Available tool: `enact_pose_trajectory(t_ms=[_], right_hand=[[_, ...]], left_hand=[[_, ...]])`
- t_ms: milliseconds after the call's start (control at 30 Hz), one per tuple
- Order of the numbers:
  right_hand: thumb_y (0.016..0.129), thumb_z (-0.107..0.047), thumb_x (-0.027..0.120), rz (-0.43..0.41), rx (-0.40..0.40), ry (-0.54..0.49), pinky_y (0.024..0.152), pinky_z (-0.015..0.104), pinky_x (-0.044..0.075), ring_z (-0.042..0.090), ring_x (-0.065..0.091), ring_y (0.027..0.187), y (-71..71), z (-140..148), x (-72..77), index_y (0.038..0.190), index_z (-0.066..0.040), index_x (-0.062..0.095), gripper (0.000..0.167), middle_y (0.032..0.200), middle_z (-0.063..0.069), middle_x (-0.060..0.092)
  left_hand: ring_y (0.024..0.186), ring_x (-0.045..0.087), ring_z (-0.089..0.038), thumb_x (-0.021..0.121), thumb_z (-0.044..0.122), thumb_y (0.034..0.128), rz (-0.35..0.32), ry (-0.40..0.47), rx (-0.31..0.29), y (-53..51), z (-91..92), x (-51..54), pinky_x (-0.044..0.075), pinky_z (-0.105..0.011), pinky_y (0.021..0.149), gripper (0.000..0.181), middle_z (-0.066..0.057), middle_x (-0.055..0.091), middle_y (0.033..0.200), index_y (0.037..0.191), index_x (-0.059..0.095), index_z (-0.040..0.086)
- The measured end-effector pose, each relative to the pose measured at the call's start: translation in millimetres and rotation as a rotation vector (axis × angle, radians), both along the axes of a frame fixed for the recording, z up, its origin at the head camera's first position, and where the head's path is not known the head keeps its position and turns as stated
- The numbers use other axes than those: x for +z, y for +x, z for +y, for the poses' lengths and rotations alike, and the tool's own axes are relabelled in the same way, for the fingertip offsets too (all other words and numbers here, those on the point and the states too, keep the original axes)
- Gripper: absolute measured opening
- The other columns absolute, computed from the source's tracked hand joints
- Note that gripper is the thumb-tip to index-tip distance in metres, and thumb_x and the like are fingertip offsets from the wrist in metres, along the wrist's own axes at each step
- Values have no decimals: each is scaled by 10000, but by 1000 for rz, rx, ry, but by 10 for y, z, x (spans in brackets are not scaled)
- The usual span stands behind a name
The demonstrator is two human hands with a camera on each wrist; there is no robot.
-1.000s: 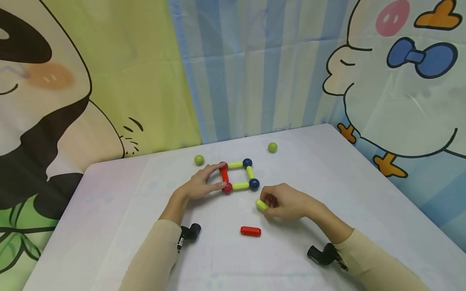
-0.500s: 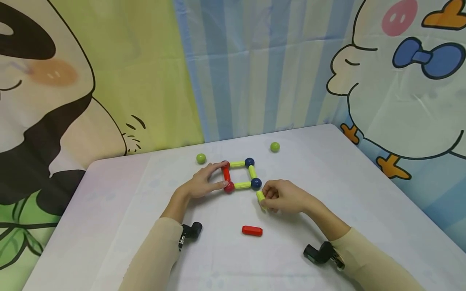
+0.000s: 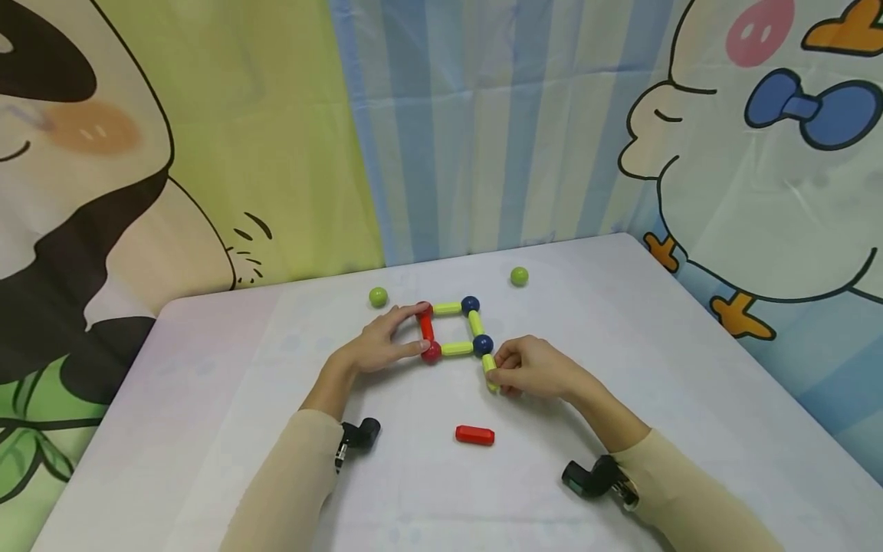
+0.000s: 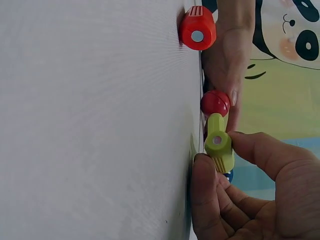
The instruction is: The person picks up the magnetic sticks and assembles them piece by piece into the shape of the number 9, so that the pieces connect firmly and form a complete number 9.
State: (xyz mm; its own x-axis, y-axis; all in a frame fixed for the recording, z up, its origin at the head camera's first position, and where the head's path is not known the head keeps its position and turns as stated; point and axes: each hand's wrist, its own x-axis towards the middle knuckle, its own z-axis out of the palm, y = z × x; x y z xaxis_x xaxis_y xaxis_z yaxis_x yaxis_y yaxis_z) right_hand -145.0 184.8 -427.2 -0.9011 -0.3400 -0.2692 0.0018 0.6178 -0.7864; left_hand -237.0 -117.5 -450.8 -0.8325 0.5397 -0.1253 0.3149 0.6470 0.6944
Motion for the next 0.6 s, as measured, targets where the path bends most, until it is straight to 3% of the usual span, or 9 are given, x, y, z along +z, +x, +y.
enact_pose_trajectory(t_ms=[367, 500, 600], right_hand=[[949, -230, 745, -28, -60, 6, 703, 303, 587, 165, 677, 731, -38, -35, -35, 1049, -34, 666, 234, 861, 50, 689], [954, -244, 740, -27, -46, 4, 701, 304, 589, 163, 682, 727, -51, -26, -43, 1046, -34, 668, 241, 843, 43, 700], [969, -299, 714, 45, -34, 71, 667, 299, 563, 152, 657, 697, -92, 13, -19, 1025, -48, 673, 260, 802, 26, 686]], left_hand=[[1586, 105, -353, 698, 520, 925, -11, 3, 5, -6, -16, -5, 140, -707, 1189, 749, -25, 283, 1685, 1582, 360, 396], [1587, 110, -342, 696, 522, 925, -5, -5, 3, -9, -21, -16, 157, -700, 1190, 744, -22, 289, 1681, 1579, 359, 409], [1586, 105, -355, 691, 534, 926, -1, -6, 5, -16, -19, -26, 147, -710, 1186, 747, -30, 279, 1687, 1582, 356, 405]])
